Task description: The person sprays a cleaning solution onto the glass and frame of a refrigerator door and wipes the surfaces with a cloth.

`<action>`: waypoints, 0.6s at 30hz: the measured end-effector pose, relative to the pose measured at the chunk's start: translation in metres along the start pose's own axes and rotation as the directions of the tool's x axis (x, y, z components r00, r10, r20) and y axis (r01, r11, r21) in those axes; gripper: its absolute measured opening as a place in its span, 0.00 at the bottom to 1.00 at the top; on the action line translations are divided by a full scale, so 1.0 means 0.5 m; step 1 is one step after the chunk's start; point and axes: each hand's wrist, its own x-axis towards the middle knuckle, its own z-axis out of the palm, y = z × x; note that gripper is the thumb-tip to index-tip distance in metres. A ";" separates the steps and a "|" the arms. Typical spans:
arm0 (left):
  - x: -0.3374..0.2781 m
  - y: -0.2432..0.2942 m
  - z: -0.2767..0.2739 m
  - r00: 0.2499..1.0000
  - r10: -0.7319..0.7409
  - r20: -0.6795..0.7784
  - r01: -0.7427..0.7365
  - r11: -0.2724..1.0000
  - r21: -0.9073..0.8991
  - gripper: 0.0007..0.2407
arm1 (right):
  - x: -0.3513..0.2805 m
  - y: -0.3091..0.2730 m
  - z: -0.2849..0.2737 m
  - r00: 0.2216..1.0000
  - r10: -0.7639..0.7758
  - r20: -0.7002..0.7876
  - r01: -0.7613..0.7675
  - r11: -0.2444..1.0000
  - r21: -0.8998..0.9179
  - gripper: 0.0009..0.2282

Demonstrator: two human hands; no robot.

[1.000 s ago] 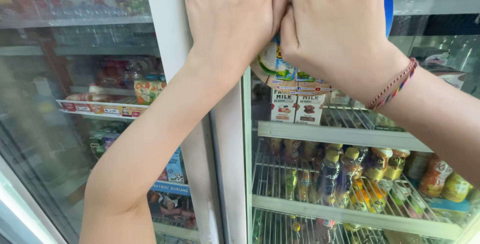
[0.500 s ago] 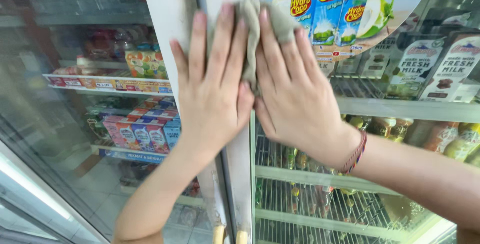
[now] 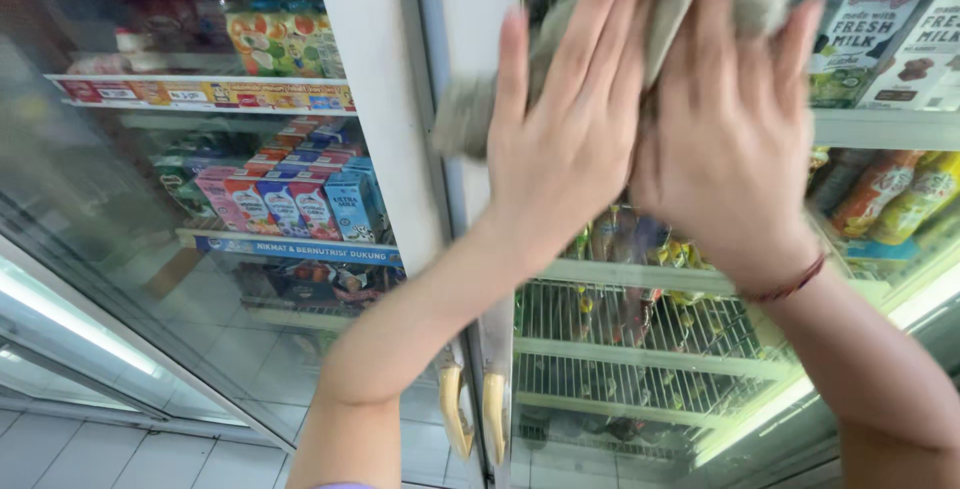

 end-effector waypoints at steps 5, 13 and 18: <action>0.091 -0.019 -0.006 0.991 0.101 0.090 -0.063 0.934 -0.352 0.22 | 0.016 0.045 -0.011 0.994 0.104 0.044 -0.109 0.985 0.135 0.26; -0.297 0.161 0.092 0.984 0.176 -0.013 -0.176 0.973 -0.151 0.19 | -0.407 -0.078 0.158 0.999 -0.010 0.049 0.004 0.993 0.117 0.26; -0.198 0.184 0.090 0.993 0.098 -0.060 -0.104 0.990 -0.098 0.21 | -0.343 0.004 0.132 1.000 -0.002 0.009 0.002 1.000 0.003 0.28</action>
